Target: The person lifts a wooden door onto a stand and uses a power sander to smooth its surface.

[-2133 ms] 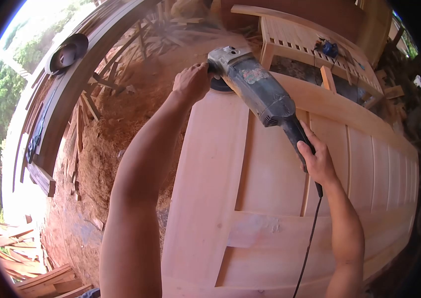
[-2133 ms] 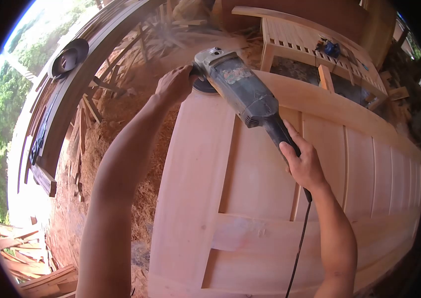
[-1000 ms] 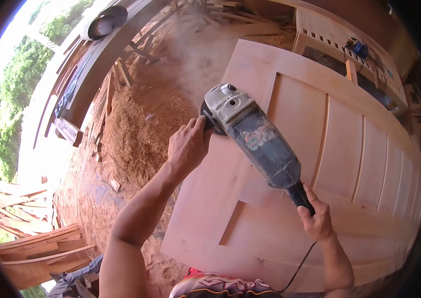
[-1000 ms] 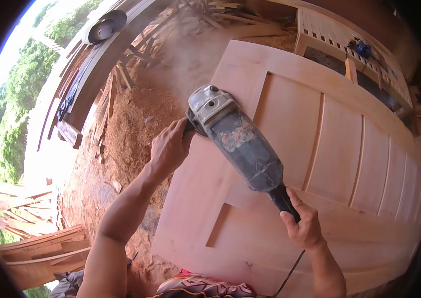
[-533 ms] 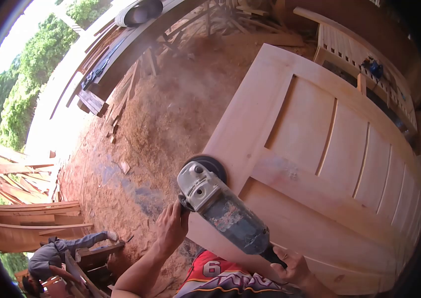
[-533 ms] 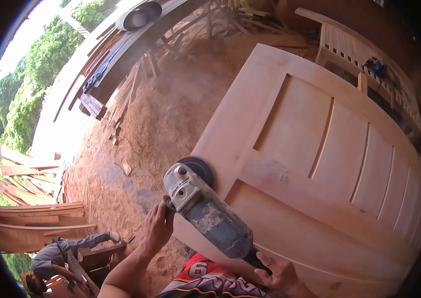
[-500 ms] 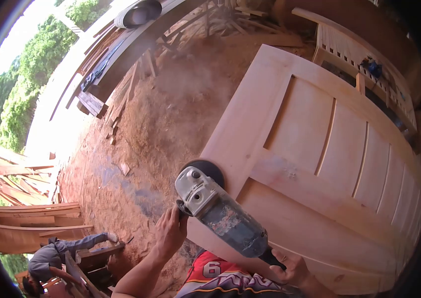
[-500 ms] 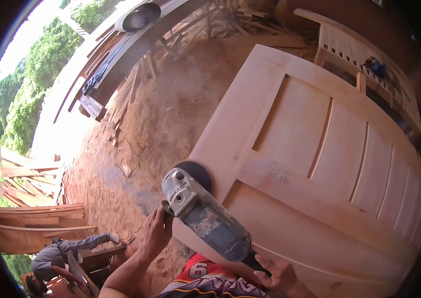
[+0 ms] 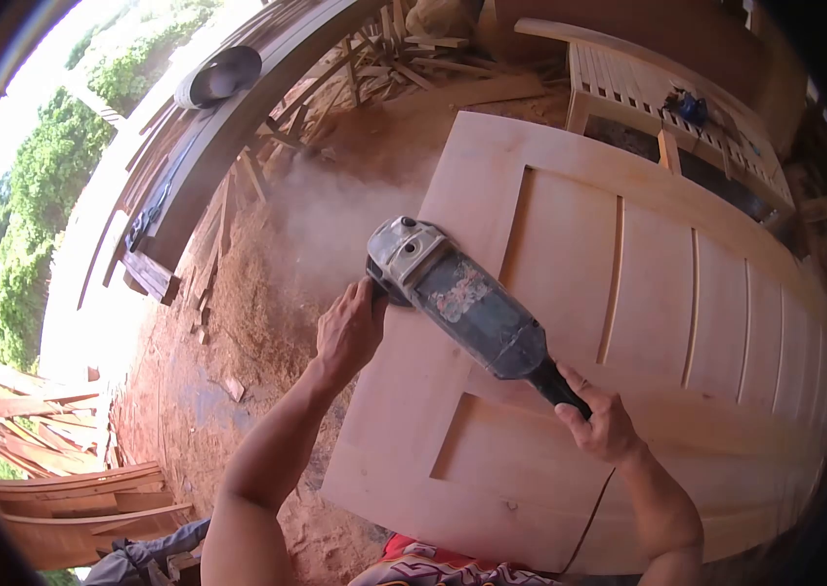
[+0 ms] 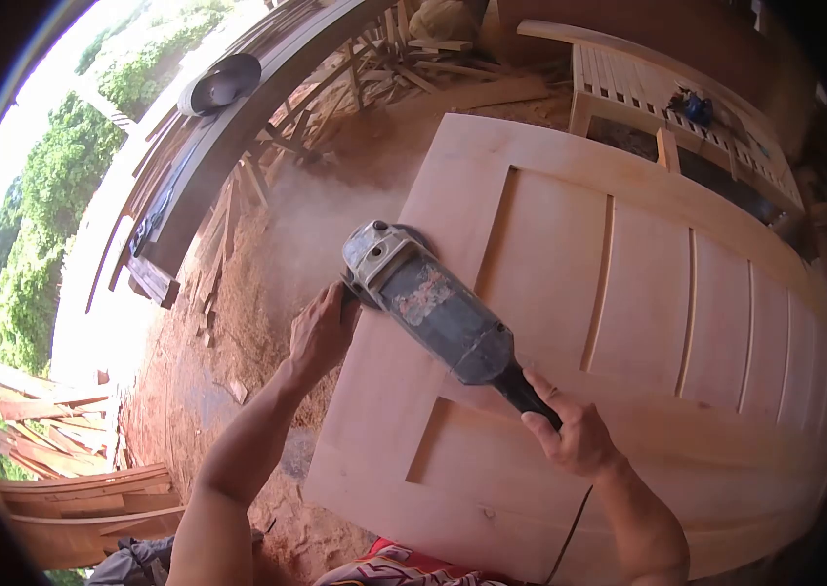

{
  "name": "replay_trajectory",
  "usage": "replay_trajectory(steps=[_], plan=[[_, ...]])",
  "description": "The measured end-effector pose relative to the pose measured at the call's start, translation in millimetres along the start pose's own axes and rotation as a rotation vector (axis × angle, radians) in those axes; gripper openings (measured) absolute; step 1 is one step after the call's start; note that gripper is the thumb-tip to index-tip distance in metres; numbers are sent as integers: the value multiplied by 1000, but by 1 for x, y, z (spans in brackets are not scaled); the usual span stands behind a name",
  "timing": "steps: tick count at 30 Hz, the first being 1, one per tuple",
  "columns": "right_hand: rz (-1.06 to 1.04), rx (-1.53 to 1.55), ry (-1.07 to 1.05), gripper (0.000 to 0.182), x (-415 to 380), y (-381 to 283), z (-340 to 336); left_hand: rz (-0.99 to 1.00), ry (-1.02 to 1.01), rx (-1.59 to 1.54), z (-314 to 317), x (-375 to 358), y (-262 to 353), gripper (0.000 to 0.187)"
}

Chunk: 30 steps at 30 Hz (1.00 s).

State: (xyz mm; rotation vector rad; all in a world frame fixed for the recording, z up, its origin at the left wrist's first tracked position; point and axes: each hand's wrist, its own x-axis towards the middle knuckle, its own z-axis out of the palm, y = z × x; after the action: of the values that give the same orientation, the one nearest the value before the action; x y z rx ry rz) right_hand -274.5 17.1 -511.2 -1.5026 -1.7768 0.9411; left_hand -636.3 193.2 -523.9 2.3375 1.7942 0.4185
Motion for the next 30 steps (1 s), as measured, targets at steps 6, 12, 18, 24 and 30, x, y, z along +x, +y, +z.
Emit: replay_trajectory(steps=[6,12,18,24,30], plan=[[137,9,97,59,94,31,-32,133,18,-17,33,159,12,29],[239,90,229,58,166,49,-61,235,35,-3,70,294,42,30],[233,67,291,59,193,75,-81,249,-8,34,82,342,63,34],[262,98,331,58,197,80,-81,244,-23,57,86,357,72,36],[298,122,377,57,190,76,-78,238,-43,85,93,365,87,38]])
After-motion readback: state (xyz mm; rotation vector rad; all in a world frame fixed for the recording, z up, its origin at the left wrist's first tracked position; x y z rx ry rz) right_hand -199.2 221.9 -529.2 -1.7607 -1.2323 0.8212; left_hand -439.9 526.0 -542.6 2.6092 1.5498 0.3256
